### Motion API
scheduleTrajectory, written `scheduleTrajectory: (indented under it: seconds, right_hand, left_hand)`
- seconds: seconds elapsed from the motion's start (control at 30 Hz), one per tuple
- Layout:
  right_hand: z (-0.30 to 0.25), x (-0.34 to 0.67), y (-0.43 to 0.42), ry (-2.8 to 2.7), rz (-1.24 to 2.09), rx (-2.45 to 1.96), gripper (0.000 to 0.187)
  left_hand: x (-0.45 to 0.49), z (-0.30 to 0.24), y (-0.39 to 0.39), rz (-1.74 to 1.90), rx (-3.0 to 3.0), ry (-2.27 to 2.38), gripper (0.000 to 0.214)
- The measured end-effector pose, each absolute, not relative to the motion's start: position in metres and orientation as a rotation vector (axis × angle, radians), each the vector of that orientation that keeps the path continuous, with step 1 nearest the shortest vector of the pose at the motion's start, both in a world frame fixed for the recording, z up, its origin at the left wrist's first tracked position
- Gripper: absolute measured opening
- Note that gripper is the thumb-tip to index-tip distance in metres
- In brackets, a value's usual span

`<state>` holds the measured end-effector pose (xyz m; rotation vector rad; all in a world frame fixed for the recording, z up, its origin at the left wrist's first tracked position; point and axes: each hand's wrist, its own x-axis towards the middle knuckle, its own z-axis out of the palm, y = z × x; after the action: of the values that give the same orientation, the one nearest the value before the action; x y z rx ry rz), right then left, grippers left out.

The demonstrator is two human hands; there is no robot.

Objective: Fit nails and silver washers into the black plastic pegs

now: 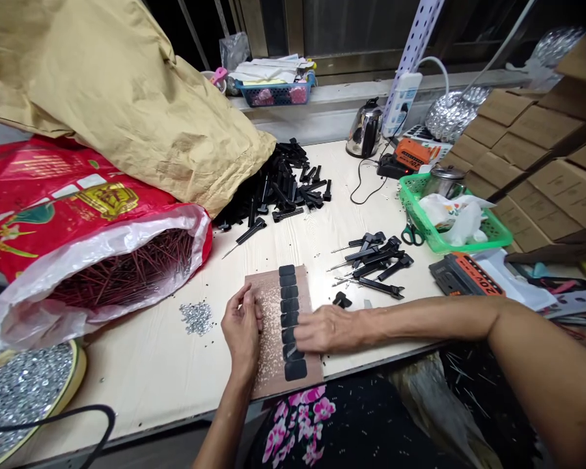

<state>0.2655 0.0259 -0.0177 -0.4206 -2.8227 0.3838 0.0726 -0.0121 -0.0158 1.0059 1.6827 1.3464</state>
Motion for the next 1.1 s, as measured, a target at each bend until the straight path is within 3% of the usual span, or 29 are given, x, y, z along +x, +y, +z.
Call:
scheduleTrajectory:
  seconds: [0.13,0.33,0.5,0.8,1.1]
  right_hand:
    - [-0.015,0.266,0.029,-2.792,0.302,-0.617,0.038]
    - [-0.015,0.266,0.003,-2.864,0.303,-0.453,0.021]
    - [-0.012,0.267,0.007,-2.839,0.353,-0.542,0.019]
    - [0.017,0.343,0.059,-2.738,0.183,-1.391,0.023]
    - [0.021,0.32,0.071,-2.624,0.574,-1.193,0.016]
  left_hand:
    - [0.073,-0.017,-0.012,1.354,1.009,1.675,0.043]
    - [0.074,-0.018,-0.012,1.363,0.981,1.672,0.042]
    - [0.074,-0.017,-0.013,1.357,0.985,1.645,0.042]
    - [0.066,-0.02,-0.014,1.332,0.868,1.641,0.048]
    - [0.065,-0.021,-0.013,1.298,0.959,1.686,0.047]
